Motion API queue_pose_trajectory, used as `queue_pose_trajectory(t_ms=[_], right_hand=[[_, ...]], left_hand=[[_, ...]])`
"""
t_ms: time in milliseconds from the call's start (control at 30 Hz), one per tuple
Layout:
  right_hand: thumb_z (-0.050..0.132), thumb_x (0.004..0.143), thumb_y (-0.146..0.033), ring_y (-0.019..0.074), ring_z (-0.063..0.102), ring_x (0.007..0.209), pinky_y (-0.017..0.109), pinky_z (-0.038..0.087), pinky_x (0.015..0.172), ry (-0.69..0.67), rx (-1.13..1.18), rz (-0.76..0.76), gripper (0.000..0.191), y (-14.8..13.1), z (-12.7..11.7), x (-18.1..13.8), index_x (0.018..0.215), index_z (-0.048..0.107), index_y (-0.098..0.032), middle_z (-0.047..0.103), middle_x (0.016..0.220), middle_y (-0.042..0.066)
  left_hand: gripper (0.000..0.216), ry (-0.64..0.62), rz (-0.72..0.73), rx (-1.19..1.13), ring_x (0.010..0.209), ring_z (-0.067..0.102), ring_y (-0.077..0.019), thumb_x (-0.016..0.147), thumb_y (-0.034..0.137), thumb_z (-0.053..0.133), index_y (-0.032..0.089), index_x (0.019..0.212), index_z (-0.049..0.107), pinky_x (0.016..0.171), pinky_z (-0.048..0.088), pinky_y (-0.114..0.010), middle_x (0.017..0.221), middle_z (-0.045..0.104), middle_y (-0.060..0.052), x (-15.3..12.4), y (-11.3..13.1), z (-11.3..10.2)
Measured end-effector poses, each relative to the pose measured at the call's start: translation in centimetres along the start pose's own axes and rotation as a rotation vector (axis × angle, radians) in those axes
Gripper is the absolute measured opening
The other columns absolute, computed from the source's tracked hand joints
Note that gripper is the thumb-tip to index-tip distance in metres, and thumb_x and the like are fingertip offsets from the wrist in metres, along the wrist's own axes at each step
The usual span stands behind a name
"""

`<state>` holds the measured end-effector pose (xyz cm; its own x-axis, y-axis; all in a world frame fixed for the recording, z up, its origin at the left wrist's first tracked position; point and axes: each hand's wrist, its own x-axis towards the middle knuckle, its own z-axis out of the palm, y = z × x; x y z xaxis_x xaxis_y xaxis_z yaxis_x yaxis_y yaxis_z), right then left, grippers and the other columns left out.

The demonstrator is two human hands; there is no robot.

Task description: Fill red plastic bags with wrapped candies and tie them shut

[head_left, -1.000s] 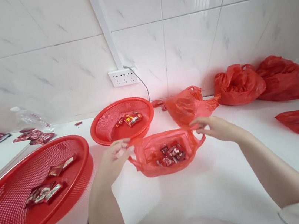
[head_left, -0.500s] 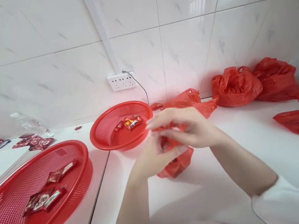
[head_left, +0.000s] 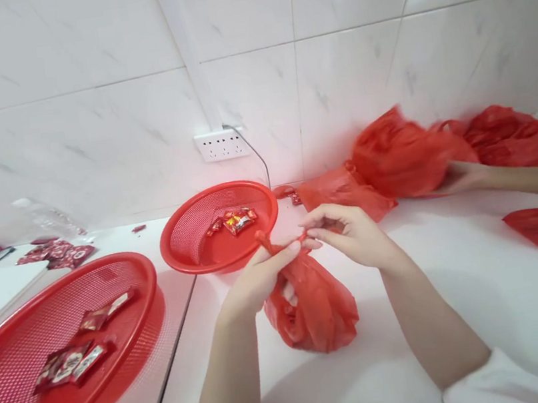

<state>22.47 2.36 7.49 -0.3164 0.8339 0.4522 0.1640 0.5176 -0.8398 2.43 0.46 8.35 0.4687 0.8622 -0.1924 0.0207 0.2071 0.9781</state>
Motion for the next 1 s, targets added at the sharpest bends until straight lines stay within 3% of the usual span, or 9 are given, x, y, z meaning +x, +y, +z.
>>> queue_pose_trajectory(t_ms=[167, 300, 400, 533, 700, 767, 833, 933, 1000], right_hand=[[0.059, 0.088, -0.024, 0.0152, 0.064, 0.081, 0.030, 0.053, 0.074, 0.157, 0.033, 0.027, 0.016, 0.4, -1.4, 0.0, 0.102, 0.067, -0.021, 0.068, 0.089, 0.003], [0.064, 0.085, -0.029, 0.0184, 0.063, 0.100, 0.033, 0.051, 0.085, -0.050, -0.023, 0.068, 0.029, -0.3, -1.0, -0.1, 0.113, 0.064, -0.023, 0.067, 0.113, 0.005], [0.061, 0.086, -0.026, 0.0162, 0.065, 0.082, 0.032, 0.052, 0.077, -0.157, 0.027, 0.104, 0.012, -0.5, -0.3, 0.0, 0.093, 0.067, -0.019, 0.070, 0.089, 0.003], [0.061, 0.086, -0.024, 0.0154, 0.065, 0.077, 0.032, 0.053, 0.075, 0.008, 0.104, 0.081, 0.008, 0.4, -0.4, 0.3, 0.087, 0.066, -0.017, 0.069, 0.082, 0.003], [0.068, 0.083, -0.030, 0.0155, 0.065, 0.079, 0.030, 0.054, 0.074, 0.275, 0.232, -0.013, 0.013, 1.3, -1.5, 0.3, 0.087, 0.064, -0.018, 0.068, 0.083, 0.004], [0.066, 0.085, -0.029, 0.0154, 0.066, 0.078, 0.030, 0.055, 0.072, 0.183, 0.246, -0.047, 0.011, 0.9, -2.1, -0.1, 0.087, 0.064, -0.018, 0.067, 0.082, 0.004], [0.064, 0.087, -0.026, 0.0161, 0.066, 0.080, 0.031, 0.055, 0.074, -0.075, 0.210, -0.057, 0.009, 0.1, -2.7, -0.6, 0.089, 0.065, -0.018, 0.069, 0.085, 0.005], [0.062, 0.087, -0.022, 0.0164, 0.067, 0.086, 0.032, 0.055, 0.079, -0.473, 0.093, -0.072, 0.011, -0.8, -3.3, -1.2, 0.095, 0.067, -0.017, 0.071, 0.091, 0.006], [0.064, 0.086, -0.023, 0.0160, 0.067, 0.086, 0.032, 0.054, 0.080, -0.580, 0.054, -0.075, 0.012, -1.0, -3.4, -1.2, 0.096, 0.068, -0.017, 0.071, 0.093, 0.005]], left_hand=[[0.042, -0.067, 0.047, -0.077, 0.039, 0.048, -0.0121, 0.093, 0.042, 0.047, 0.011, 0.113, 0.066, 0.045, 0.037, -0.023, 0.039, 0.049, 0.002, -0.3, 0.6, -1.9], [0.037, -0.101, 0.081, -0.053, 0.037, 0.043, -0.0085, 0.095, 0.041, 0.046, 0.013, 0.108, 0.066, 0.045, 0.035, -0.020, 0.040, 0.046, 0.004, 0.1, 0.4, -1.4], [0.038, -0.130, 0.045, -0.023, 0.032, 0.036, -0.0069, 0.095, 0.044, 0.044, 0.014, 0.101, 0.066, 0.039, 0.031, -0.018, 0.037, 0.040, 0.007, 0.5, 0.2, -0.7], [0.039, -0.107, -0.028, -0.069, 0.026, 0.025, -0.0060, 0.093, 0.049, 0.045, 0.016, 0.102, 0.063, 0.032, 0.023, -0.017, 0.032, 0.032, 0.010, 1.0, 0.0, -0.8], [0.043, 0.019, 0.037, -0.194, 0.036, 0.039, -0.0066, 0.092, 0.045, 0.050, 0.016, 0.122, 0.060, 0.041, 0.031, -0.019, 0.051, 0.060, 0.001, 1.8, -0.3, -1.6], [0.043, 0.063, 0.064, -0.249, 0.045, 0.047, -0.0093, 0.090, 0.044, 0.053, 0.016, 0.121, 0.063, 0.051, 0.039, -0.021, 0.051, 0.058, 0.001, 2.1, -0.3, -1.7], [0.040, 0.087, 0.109, -0.247, 0.053, 0.050, -0.0106, 0.087, 0.042, 0.059, 0.017, 0.116, 0.067, 0.059, 0.043, -0.023, 0.049, 0.052, 0.002, 2.1, -0.3, -1.6], [0.025, 0.095, 0.167, -0.064, 0.053, 0.047, -0.0090, 0.080, 0.030, 0.068, 0.018, 0.101, 0.074, 0.059, 0.041, -0.023, 0.051, 0.049, 0.004, 1.8, -0.2, -1.4], [0.014, 0.085, 0.228, 0.136, 0.054, 0.047, -0.0091, 0.077, 0.020, 0.066, 0.018, 0.087, 0.076, 0.057, 0.039, -0.023, 0.057, 0.054, 0.002, 1.6, -0.1, -1.3]])
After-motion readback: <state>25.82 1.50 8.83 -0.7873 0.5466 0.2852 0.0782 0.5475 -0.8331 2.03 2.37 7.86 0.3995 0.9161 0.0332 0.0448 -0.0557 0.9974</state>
